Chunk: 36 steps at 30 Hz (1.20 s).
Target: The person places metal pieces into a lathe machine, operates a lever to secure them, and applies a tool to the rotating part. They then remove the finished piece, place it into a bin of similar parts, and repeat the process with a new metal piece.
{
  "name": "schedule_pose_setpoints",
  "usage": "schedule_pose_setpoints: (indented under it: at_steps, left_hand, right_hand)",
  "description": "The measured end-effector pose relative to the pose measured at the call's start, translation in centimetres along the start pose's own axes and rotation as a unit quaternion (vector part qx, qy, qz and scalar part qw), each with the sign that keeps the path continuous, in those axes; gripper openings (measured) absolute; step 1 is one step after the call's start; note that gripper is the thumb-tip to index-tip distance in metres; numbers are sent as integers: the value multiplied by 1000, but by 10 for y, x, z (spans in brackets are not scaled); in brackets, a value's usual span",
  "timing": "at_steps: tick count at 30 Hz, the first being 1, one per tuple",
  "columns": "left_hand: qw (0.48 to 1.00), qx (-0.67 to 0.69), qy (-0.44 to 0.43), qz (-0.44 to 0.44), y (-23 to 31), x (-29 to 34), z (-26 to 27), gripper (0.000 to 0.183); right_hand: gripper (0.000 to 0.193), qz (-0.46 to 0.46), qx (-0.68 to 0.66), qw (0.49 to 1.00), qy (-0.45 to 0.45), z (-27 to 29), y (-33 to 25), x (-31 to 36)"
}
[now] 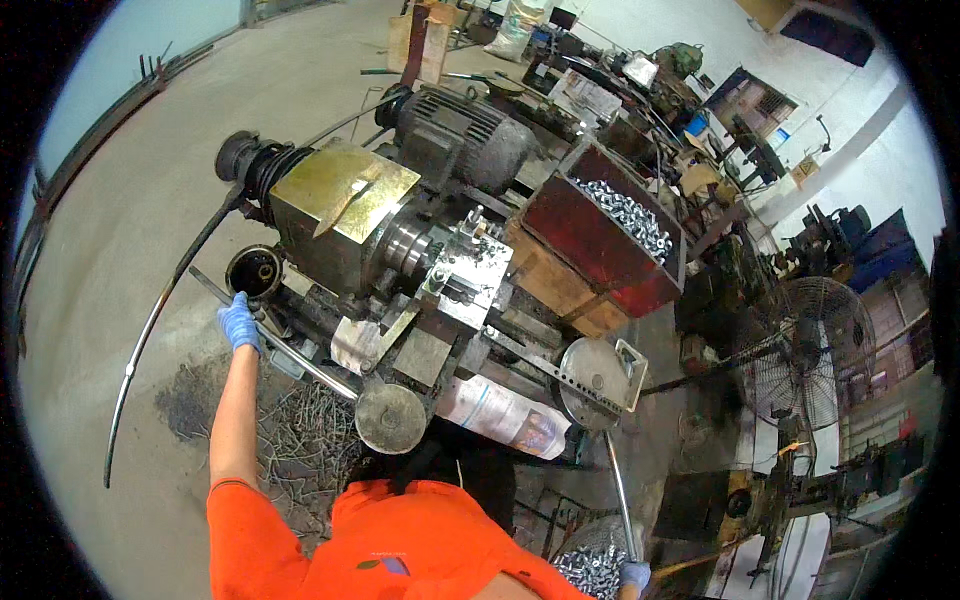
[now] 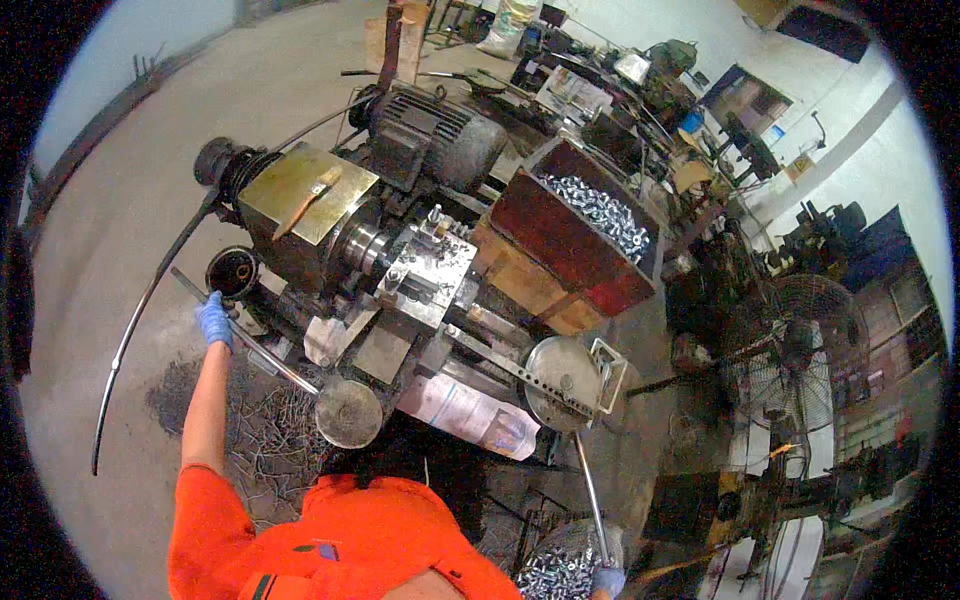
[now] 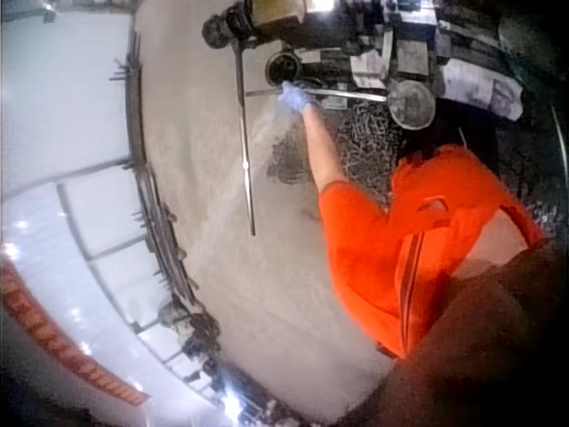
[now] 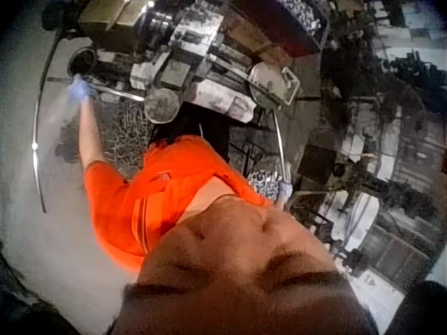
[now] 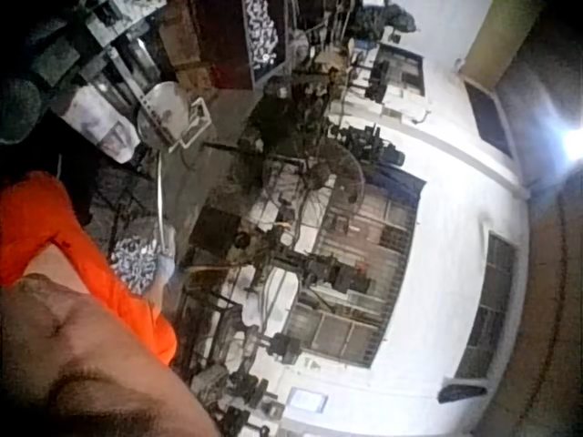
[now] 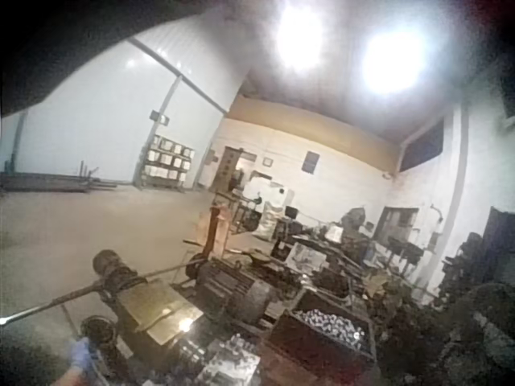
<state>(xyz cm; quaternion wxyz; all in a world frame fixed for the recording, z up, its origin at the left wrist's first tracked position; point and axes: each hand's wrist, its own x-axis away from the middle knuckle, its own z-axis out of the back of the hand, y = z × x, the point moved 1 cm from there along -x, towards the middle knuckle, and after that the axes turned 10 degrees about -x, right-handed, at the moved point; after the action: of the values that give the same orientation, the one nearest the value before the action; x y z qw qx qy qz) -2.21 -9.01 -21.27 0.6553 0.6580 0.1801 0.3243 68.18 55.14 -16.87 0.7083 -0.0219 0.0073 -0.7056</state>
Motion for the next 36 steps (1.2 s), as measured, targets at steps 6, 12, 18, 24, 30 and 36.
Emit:
schedule_pose_setpoints:
  at_steps: [6, 12, 18, 24, 30, 36]
  left_hand:
    - [1000, 1, -18, 5, 3, -1, 6, 25]
    - [1000, -15, -10, -9, -8, -10, 8, 24]
    - [999, -37, -28, -15, 1, -8, 10, 23]
    - [999, -20, -38, -27, 6, -2, 6, 21]
    - [999, -32, -10, -43, 15, 12, 9, 22]
    - [998, -26, -35, -40, 4, -3, 12, 21]
  right_hand:
    - [41, -8, 15, 1000, 5, 7, -11, 7]
    - [45, 11, -21, 999, 44, -6, 3, 1]
    - [43, -10, -14, 999, 34, -11, 6, 6]
    - [39, -10, 7, 999, 34, -5, 3, 14]
    - [39, -7, 14, 1000, 8, 13, -11, 28]
    - [39, 7, 9, 1000, 12, -2, 4, 22]
